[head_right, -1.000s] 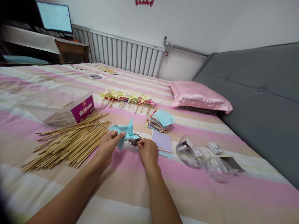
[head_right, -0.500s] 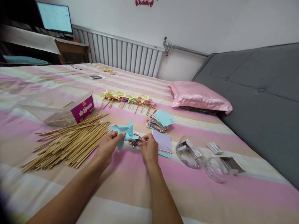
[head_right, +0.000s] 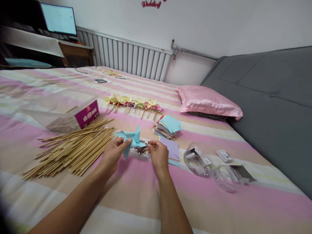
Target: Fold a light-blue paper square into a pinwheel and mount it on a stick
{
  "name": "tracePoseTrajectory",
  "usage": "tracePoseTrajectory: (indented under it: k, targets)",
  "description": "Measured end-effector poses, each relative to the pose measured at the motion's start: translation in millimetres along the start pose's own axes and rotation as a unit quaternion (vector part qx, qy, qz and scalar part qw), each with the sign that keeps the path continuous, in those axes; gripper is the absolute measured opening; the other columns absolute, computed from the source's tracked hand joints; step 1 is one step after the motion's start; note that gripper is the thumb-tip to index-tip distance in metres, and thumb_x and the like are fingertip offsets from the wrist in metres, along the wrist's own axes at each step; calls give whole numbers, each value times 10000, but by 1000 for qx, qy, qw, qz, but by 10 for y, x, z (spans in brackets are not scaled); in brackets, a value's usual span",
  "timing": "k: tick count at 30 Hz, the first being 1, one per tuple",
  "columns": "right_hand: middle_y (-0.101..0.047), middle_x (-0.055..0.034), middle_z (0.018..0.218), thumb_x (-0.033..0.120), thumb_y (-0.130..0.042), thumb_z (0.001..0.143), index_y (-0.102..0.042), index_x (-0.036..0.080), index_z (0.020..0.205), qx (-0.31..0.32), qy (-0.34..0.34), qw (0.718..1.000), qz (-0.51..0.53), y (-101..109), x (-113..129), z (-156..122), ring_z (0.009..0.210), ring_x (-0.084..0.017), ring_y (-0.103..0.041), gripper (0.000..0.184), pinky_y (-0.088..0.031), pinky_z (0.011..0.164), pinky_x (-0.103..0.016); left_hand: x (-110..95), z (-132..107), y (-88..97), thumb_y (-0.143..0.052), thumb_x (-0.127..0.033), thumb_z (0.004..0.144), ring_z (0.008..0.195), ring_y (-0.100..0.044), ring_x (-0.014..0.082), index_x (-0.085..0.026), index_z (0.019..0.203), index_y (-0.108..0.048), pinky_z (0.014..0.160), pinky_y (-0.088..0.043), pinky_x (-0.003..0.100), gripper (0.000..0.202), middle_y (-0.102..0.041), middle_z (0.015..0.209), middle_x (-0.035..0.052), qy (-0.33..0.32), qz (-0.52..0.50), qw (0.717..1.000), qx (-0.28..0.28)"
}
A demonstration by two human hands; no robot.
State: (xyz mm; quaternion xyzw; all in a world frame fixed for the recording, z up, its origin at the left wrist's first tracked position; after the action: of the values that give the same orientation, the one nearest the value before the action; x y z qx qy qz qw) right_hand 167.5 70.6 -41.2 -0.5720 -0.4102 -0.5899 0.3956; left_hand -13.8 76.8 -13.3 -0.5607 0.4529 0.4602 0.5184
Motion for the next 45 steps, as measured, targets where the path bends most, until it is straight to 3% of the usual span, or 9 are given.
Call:
tracePoseTrajectory:
  k: [20, 29, 37, 40, 45]
  targets:
    - [-695, -59, 718, 335, -597, 692, -673, 134, 887, -7, 36, 998, -60, 26, 20, -1, 648, -194, -664, 291, -499, 615, -292, -38, -27, -4, -688, -424, 634, 475, -381, 75, -133, 571, -552, 456, -260, 205, 327, -485, 519, -36, 2, -7, 1000, -2]
    - [-681, -48, 730, 347, -626, 692, -652, 136, 849, -22, 42, 999, -15, 39, 48, 6, 646, -173, -650, 264, -518, 628, -292, -30, -18, -2, -708, -417, 607, 480, -405, 80, -131, 570, -583, 473, -280, 206, 314, -510, 518, -29, 1, -20, 1000, -5]
    - [-676, -37, 772, 372, -673, 694, -666, 134, 874, -36, 62, 994, 86, 81, 317, -53, 668, -131, -629, 299, -512, 641, -261, -45, -33, -3, -700, -413, 620, 495, -433, 92, -118, 610, -622, 471, -292, 207, 305, -558, 551, -1, 4, -4, 1000, -6]
    - [-675, -23, 787, 367, -689, 706, -679, 154, 888, -7, 77, 989, 124, 60, 495, -140, 639, -100, -608, 280, -502, 630, -236, -56, -29, 0, -684, -399, 644, 479, -415, 86, -128, 576, -596, 461, -271, 207, 292, -527, 524, -16, -10, 10, 1000, -7]
    - [-668, -17, 730, 361, -664, 754, -703, 173, 899, 110, 97, 984, 98, -130, 763, -365, 580, -93, -591, 240, -484, 561, -220, -80, -33, 8, -660, -371, 658, 462, -409, 85, -141, 553, -577, 451, -271, 209, 267, -508, 502, -24, -32, 35, 999, -13]
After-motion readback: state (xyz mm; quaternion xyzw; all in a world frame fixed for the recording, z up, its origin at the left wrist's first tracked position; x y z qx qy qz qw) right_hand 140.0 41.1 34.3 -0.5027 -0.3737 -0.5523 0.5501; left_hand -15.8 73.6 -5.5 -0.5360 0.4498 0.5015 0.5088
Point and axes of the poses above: each hand's wrist, its own z-axis towards the middle knuckle, its own y-axis out of the back of the hand, x = y × z, the point moved 7 cm from there along z, towards the middle knuckle
